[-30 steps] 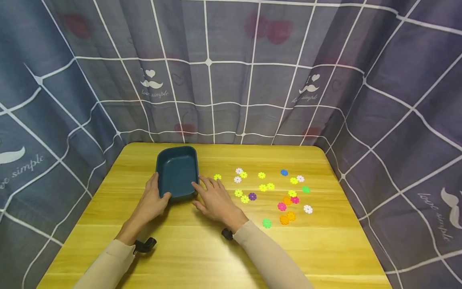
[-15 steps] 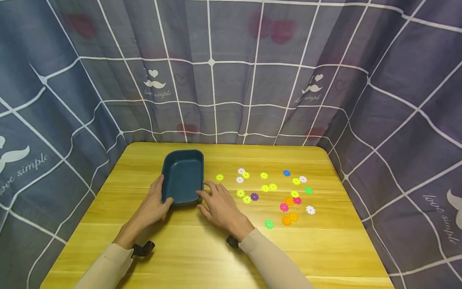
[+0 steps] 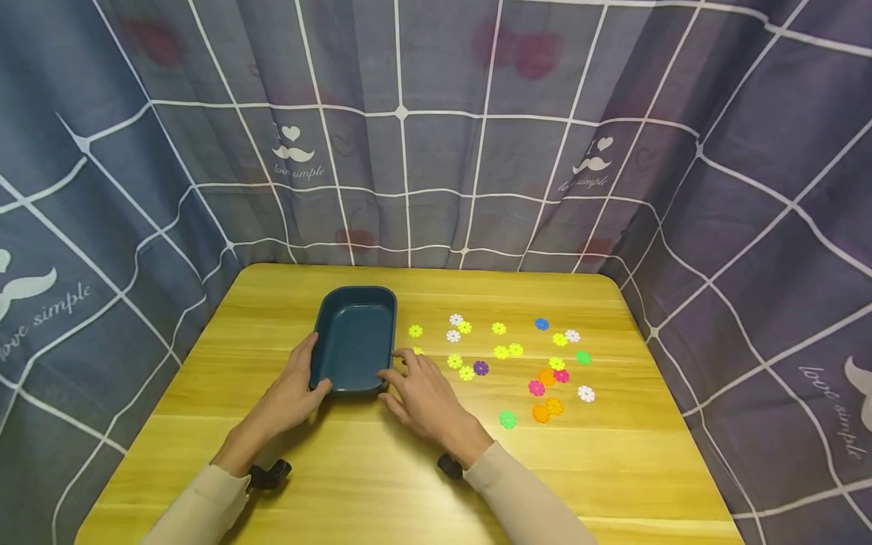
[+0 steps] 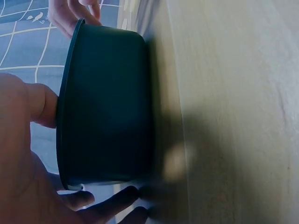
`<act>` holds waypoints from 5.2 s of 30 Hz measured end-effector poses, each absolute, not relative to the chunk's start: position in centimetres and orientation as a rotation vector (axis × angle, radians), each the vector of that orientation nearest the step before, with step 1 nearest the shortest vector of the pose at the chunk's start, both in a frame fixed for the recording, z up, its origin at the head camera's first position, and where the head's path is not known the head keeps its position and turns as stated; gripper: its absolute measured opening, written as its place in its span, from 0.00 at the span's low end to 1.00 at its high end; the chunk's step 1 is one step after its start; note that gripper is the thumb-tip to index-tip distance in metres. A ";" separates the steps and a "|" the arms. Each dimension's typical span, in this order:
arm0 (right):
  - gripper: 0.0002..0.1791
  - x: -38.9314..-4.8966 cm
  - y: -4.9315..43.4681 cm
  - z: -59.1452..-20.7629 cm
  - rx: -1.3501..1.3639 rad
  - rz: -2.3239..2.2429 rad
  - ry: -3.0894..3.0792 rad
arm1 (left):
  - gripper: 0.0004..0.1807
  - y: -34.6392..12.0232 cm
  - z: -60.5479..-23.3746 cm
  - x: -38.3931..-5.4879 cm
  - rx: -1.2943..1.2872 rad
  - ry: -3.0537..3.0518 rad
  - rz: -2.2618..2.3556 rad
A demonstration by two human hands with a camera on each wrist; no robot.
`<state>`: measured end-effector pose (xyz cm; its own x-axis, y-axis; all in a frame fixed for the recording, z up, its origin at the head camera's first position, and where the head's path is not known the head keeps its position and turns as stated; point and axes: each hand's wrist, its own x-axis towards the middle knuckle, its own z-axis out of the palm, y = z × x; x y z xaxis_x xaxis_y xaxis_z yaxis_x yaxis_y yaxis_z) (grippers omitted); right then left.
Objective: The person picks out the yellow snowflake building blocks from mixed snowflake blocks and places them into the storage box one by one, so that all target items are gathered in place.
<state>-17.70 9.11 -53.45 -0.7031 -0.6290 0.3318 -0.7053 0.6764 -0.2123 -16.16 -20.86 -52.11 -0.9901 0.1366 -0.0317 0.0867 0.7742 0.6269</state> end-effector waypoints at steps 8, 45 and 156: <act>0.19 -17.2 9.2 -53.0 1.095 0.470 -2.644 | 0.58 -21.2 -52.1 -16.2 0.182 2.860 1.005; 0.09 -16.0 10.6 -52.8 1.145 0.542 -2.537 | 0.81 -19.8 -52.6 -14.6 0.139 2.799 1.117; 0.07 -34.5 12.1 -52.5 0.875 1.196 -2.941 | 0.83 -19.8 -53.6 -14.1 0.096 2.816 1.146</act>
<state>-34.50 12.09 -52.53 -0.8483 -0.5265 0.0568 -0.4167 0.5975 -0.6851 -14.09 -19.77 -53.62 -0.9931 0.0960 -0.0681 0.0212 0.7150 0.6989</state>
